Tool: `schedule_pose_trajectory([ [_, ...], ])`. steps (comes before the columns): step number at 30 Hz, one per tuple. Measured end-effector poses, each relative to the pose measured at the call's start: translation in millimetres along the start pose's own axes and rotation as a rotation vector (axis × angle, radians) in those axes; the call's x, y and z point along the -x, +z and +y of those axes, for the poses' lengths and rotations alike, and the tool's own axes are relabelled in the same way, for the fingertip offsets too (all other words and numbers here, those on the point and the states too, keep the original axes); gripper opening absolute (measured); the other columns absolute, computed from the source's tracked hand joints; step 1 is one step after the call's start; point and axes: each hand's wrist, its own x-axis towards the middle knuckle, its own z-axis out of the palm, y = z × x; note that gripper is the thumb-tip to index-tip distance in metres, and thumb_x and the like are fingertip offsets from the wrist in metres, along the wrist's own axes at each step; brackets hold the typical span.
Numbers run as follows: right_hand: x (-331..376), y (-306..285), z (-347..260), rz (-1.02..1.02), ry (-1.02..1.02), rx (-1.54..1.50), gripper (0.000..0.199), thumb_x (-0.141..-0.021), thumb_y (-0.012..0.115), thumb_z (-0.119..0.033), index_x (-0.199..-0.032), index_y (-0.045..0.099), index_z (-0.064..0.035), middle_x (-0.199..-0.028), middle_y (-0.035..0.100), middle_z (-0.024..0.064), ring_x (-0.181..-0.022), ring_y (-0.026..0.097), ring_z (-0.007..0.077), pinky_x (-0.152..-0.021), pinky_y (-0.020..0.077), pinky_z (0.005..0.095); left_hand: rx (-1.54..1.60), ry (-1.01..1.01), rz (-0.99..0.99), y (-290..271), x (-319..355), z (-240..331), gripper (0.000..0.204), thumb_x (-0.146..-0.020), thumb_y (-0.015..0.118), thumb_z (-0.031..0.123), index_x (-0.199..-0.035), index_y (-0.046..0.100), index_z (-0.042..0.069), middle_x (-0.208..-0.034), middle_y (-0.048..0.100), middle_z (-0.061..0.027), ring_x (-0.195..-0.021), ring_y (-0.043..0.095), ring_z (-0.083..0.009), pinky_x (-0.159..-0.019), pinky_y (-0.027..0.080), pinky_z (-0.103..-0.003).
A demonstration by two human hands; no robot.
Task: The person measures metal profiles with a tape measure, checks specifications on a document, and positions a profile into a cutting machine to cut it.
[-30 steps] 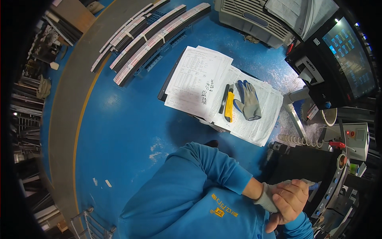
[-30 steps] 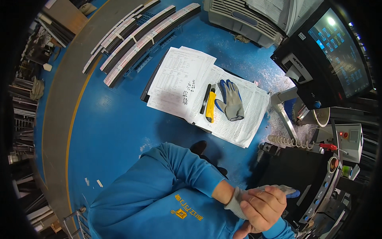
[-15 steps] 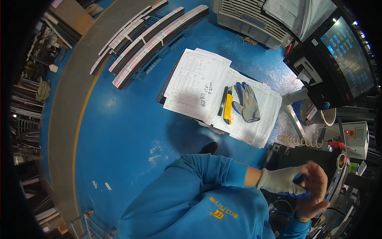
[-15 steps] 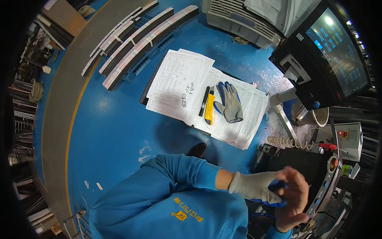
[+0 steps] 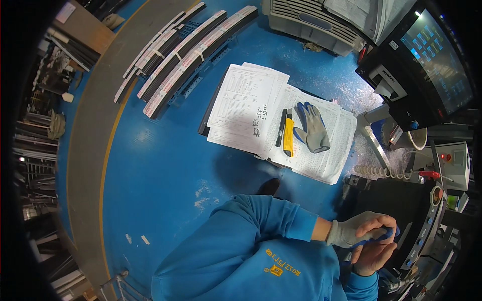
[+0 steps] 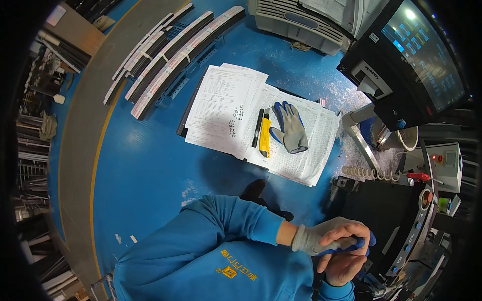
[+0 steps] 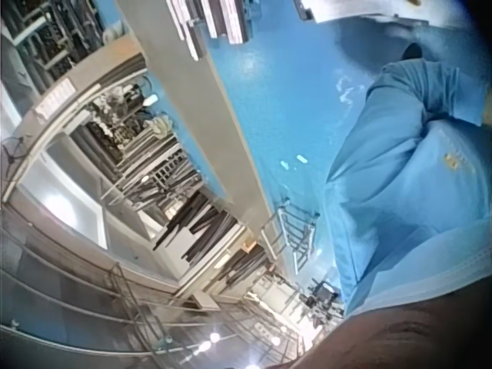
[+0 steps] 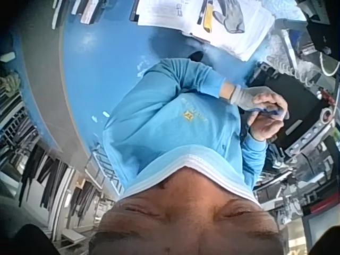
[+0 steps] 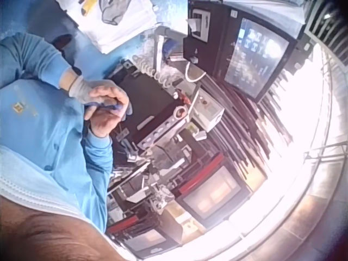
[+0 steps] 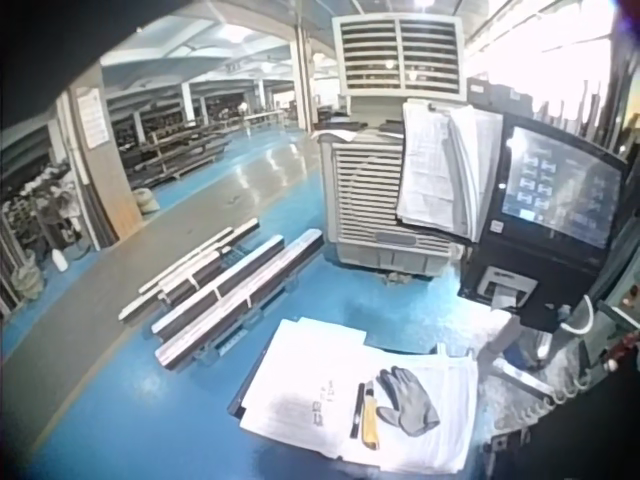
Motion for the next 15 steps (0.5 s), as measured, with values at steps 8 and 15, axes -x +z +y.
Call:
schedule_pose_trajectory([
  [8,9.2,24.4,33.7,0.278,-0.252,0.595,0.094,-0.098,0.049,-0.073,-0.154,0.038,0.0013,-0.11,0.066,0.0169,-0.092,0.069,0.0241,-0.084,0.0553,0.0332,0.648,0.511,0.326,97.1,-10.4,-21.7,0.032,-0.096,0.066,0.021,-0.125,0.065,0.009,-0.11,0.067,-0.0041,-0.11,0.058,-0.0147,-0.109,0.039,-0.03],
  [15,61.7,16.4,32.7,0.315,-0.356,0.841,0.097,-0.099,0.046,-0.071,-0.162,0.029,0.0011,-0.121,0.065,0.0177,-0.109,0.066,0.0269,-0.098,0.0509,0.0393,0.722,0.403,0.383,111.4,21.4,-56.2,0.034,-0.094,0.066,0.02,-0.127,0.064,0.009,-0.115,0.065,-0.0046,-0.113,0.057,-0.015,-0.109,0.039,-0.03],
])
